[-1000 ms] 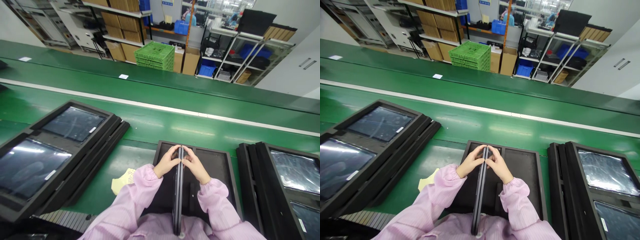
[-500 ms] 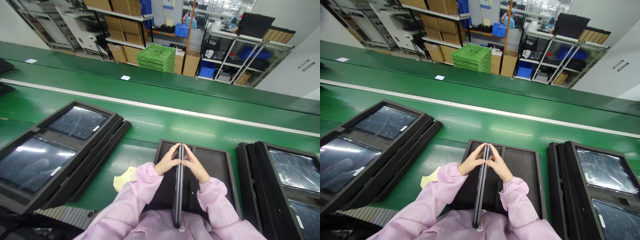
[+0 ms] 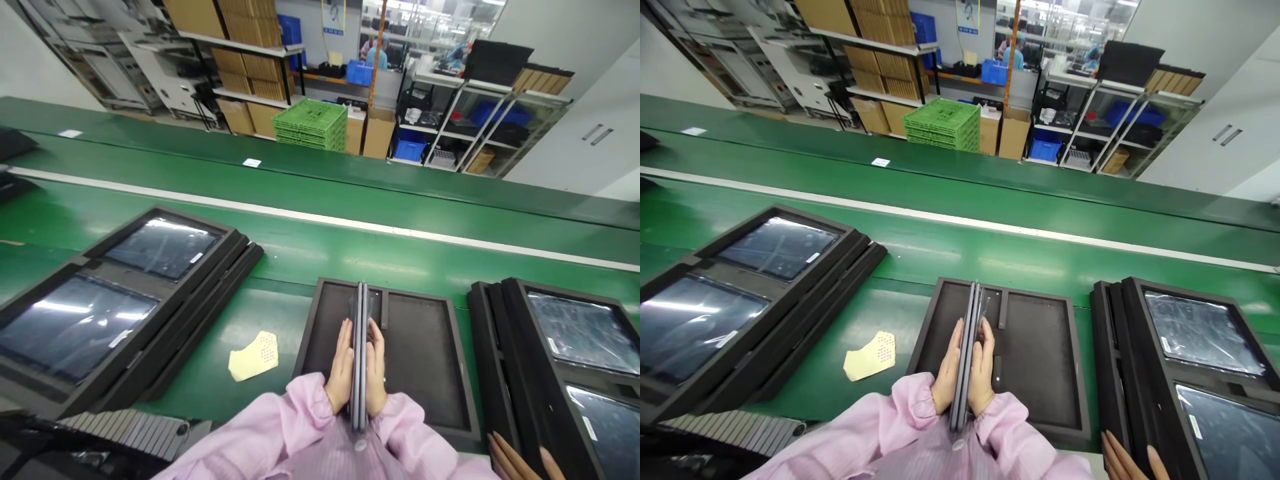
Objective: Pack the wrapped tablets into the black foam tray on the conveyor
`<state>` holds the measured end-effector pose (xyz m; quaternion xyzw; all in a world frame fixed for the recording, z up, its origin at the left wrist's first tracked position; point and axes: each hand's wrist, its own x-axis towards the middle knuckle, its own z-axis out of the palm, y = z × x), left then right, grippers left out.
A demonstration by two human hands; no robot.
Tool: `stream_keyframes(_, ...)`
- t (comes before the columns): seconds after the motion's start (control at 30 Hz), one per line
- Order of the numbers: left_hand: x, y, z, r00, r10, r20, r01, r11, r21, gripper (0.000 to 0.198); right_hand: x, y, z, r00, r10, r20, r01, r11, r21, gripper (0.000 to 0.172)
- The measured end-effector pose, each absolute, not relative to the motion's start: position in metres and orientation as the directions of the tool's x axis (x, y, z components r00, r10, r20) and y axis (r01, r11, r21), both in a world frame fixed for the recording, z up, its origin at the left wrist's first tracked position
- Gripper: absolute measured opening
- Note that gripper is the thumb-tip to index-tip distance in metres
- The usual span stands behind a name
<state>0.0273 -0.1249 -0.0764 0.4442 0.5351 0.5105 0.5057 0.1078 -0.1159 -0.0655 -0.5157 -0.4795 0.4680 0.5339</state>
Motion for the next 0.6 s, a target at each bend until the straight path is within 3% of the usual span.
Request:
stream_keyframes(0.1, 0.027, -0.104, -0.028, -0.2, 0.971, 0.13, 0.021, -0.129, 0.991, 0.056, 0.104, -0.094, -0.022, 0.215, 0.972, 0.093, 0.053, 0.083, -0.995, 0.043)
stream_keyframes(0.2, 0.025, -0.081, 0.021, -0.145, 0.947, 0.287, 0.017, -0.288, 0.957, 0.045, 0.099, -0.069, 0.022, 0.221, 0.969, 0.114, -0.008, 0.119, -0.993, 0.044)
stream_keyframes(0.37, 0.027, -0.043, 0.043, -0.22, 0.975, -0.004, -0.1, -0.019, 0.995, 0.041, 0.092, -0.031, 0.037, 0.234, 0.963, -0.133, -0.173, -0.093, -0.981, 0.05)
stream_keyframes(0.6, 0.034, 0.006, 0.018, -0.284, 0.955, -0.086, -0.143, 0.046, 0.989, 0.05, 0.096, 0.018, 0.015, 0.238, 0.955, -0.176, -0.167, -0.138, -0.976, 0.048)
